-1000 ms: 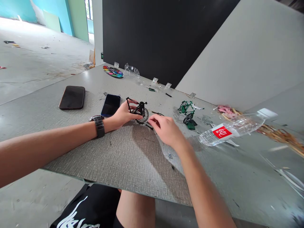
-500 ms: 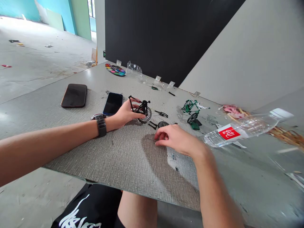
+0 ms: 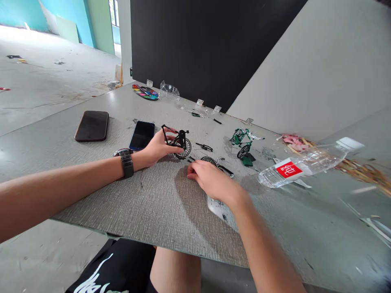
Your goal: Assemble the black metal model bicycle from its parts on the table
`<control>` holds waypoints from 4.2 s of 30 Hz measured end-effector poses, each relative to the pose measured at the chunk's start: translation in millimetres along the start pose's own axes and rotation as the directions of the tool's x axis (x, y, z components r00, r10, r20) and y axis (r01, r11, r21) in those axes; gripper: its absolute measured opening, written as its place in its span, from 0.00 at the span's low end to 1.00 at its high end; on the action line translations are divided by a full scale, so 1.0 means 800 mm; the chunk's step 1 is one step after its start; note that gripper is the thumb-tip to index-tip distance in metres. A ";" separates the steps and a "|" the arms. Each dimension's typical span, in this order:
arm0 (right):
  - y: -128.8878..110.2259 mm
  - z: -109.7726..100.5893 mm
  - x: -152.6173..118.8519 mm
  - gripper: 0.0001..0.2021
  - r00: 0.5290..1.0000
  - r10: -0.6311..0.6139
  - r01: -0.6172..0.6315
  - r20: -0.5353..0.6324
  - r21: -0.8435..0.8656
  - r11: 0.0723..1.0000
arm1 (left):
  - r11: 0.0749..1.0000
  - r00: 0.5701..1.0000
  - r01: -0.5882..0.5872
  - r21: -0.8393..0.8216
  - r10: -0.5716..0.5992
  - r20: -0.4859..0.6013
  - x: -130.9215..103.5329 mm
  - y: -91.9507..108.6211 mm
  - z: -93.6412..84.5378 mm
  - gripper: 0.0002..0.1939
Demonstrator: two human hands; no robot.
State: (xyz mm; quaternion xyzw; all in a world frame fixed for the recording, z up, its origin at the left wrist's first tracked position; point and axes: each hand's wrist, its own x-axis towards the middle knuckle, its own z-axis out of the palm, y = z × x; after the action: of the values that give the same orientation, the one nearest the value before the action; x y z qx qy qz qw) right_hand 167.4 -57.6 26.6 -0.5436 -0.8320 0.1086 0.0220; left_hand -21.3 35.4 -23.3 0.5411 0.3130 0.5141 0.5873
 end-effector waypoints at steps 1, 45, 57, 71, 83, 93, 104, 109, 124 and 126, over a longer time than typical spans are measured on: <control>0.000 0.000 0.000 0.07 1.000 -0.006 0.006 -0.009 0.000 1.000 | 1.000 1.000 0.002 0.004 -0.002 0.001 0.000 0.000 0.000 0.34; 0.005 0.002 0.007 0.05 0.999 0.044 -0.044 -0.002 0.044 0.998 | 0.998 0.999 0.044 -0.033 -0.044 0.004 -0.001 0.006 0.003 0.34; 0.002 -0.003 0.006 0.05 0.999 0.048 -0.048 0.001 0.069 0.996 | 0.999 0.998 -0.016 0.047 0.014 0.056 -0.005 0.010 0.002 0.31; -0.002 -0.005 0.005 0.06 0.998 0.045 -0.048 0.038 0.057 0.997 | 0.967 0.989 -0.075 0.242 0.042 0.140 -0.006 0.011 0.001 0.31; -0.002 -0.002 0.005 0.06 0.999 0.034 -0.035 0.009 0.126 0.991 | 0.966 0.989 -0.085 0.244 0.052 0.140 -0.008 0.014 0.003 0.30; -0.001 -0.002 0.006 0.04 1.000 0.018 -0.016 -0.015 0.105 0.994 | 0.972 0.992 -0.074 0.224 0.048 0.118 -0.004 0.009 0.001 0.30; 0.001 -0.005 0.006 0.04 1.000 0.008 -0.005 -0.030 0.092 0.996 | 0.977 0.993 -0.050 0.206 0.026 0.118 -0.004 0.011 0.001 0.30; 0.010 0.000 0.009 0.04 0.999 0.005 -0.002 -0.041 0.086 0.996 | 0.981 0.993 -0.051 0.185 0.031 0.113 -0.002 0.005 0.000 0.30; 0.022 0.003 0.013 0.04 0.994 0.038 -0.024 -0.098 0.143 0.989 | 0.997 0.996 -0.001 0.076 -0.005 0.085 -0.001 0.001 0.001 0.31; 0.022 0.004 0.013 0.05 0.994 0.033 -0.021 -0.101 0.119 0.993 | 0.997 0.997 0.001 0.077 -0.007 0.080 0.000 -0.001 0.000 0.31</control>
State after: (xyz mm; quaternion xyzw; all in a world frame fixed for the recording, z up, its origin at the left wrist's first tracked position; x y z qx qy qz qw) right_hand 178.5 -42.1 18.7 -0.5575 -0.8144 0.1298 0.0952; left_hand -21.1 35.0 -23.9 0.5828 0.3098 0.4784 0.5792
